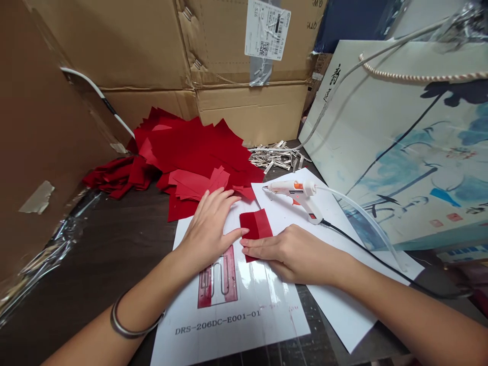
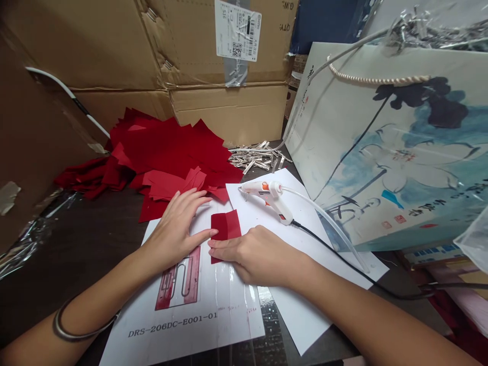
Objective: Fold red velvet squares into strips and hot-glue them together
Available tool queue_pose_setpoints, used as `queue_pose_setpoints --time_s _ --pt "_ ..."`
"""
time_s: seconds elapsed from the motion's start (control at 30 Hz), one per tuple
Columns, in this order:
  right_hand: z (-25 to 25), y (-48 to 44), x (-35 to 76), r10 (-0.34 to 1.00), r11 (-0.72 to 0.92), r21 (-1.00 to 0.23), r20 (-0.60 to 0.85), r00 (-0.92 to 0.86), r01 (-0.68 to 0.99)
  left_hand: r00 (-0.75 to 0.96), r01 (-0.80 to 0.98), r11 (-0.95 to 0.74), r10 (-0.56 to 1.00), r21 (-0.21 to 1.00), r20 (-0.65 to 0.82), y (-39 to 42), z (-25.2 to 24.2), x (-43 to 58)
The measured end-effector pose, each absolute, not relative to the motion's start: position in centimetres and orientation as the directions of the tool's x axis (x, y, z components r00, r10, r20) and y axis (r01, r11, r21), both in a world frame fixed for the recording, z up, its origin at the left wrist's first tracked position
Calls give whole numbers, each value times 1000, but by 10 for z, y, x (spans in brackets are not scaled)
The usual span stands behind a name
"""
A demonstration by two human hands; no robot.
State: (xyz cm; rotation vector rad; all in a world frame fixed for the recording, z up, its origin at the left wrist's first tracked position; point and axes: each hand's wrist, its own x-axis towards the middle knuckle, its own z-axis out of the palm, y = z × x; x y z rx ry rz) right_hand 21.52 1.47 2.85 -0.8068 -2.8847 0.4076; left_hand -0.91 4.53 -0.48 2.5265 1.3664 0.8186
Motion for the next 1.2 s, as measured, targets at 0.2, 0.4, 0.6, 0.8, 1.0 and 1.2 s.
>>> queue_pose_setpoints --time_s 0.2,0.4,0.6,0.8,1.0,1.2 --pt "30 15 215 523 823 -292 56 -850 487 359 799 -515 822 310 443 47 -5 1" --pt "32 16 215 532 813 -301 32 -846 499 294 836 -462 832 295 470 53 -6 6" --pt "32 13 214 524 809 -322 15 -852 492 247 851 -424 843 309 477 57 -6 10" --pt "33 10 212 539 798 -320 0 -842 511 218 771 -541 721 337 658 47 4 2" --pt "37 10 211 556 779 -330 -26 -831 532 481 477 -803 579 358 658 24 -5 3" --pt "43 6 208 588 675 -570 32 -808 469 510 510 -780 614 363 602 17 -10 8"
